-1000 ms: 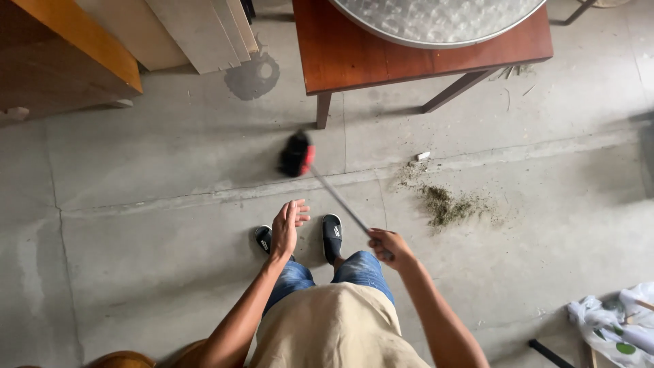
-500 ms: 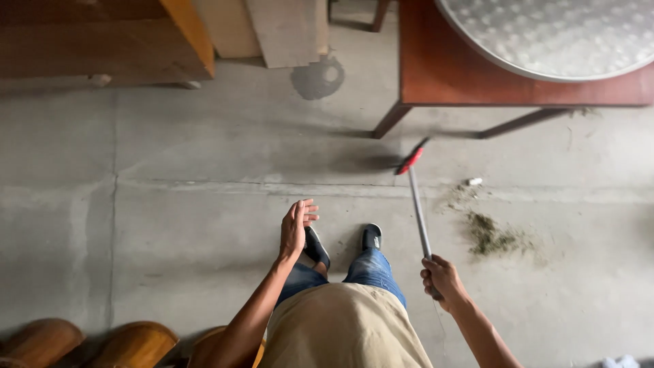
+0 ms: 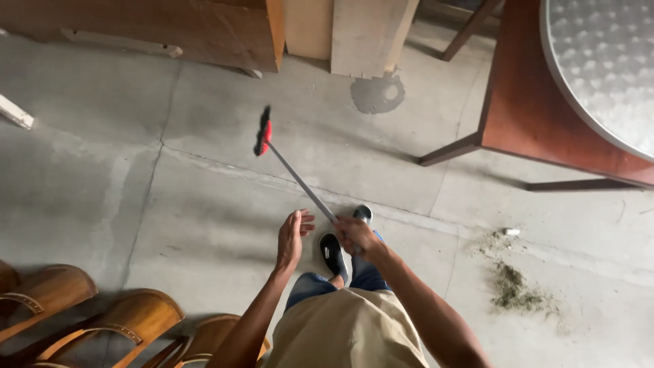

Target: The recorder is sweeping debris off the floor using a broom.

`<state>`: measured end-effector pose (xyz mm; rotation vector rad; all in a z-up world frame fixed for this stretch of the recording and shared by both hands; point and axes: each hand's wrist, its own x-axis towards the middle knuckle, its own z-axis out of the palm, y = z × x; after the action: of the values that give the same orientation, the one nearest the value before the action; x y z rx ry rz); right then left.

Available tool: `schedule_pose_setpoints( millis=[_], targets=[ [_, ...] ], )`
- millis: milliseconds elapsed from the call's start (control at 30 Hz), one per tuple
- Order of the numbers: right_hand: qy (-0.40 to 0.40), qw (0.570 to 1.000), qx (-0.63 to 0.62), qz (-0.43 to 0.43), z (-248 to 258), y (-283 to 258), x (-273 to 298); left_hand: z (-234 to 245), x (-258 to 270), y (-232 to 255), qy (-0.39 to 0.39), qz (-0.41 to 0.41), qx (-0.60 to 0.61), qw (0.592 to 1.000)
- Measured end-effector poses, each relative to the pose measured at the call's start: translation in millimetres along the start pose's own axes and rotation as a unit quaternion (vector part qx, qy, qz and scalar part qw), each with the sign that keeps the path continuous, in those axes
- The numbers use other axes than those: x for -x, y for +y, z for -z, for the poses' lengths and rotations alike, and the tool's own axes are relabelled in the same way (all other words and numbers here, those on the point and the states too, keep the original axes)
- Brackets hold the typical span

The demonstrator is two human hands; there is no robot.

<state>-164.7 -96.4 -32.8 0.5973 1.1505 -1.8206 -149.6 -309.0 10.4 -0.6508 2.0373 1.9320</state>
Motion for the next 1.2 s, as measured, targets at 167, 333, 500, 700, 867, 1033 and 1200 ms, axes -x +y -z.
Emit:
schedule_pose_setpoints(
  millis=[167, 333, 500, 700, 867, 1033, 1200],
  targets=[
    [0.058, 0.998, 0.000, -0.034, -33, -73, -112, 12, -31, 1, 0.020, 0.008, 0.032, 0.999],
    [-0.026, 0.997, -0.076, -0.009, 29, -115, -188, 16, -74, 24, 0.037, 0.015, 0.006, 0.999],
    [0.098, 0.970, -0.222, -0.021, 148, -119, -182, 6, -124, 64, 0.017, 0.017, -0.010, 1.000],
    [0.270, 0.919, -0.287, -0.019, 158, -138, -54, -36, -202, 111, -0.018, 0.002, -0.017, 1.000],
    [0.314, 0.911, -0.261, 0.051, 113, -137, -40, -89, -233, 151, -0.076, -0.024, -0.039, 0.996],
    [0.353, 0.895, -0.262, 0.078, 82, -206, 2, -127, -251, 164, -0.111, -0.040, -0.056, 0.991],
    [0.150, 0.859, -0.449, 0.195, 138, -239, -34, -136, -261, 155, -0.143, -0.035, -0.085, 0.985]
  ],
)
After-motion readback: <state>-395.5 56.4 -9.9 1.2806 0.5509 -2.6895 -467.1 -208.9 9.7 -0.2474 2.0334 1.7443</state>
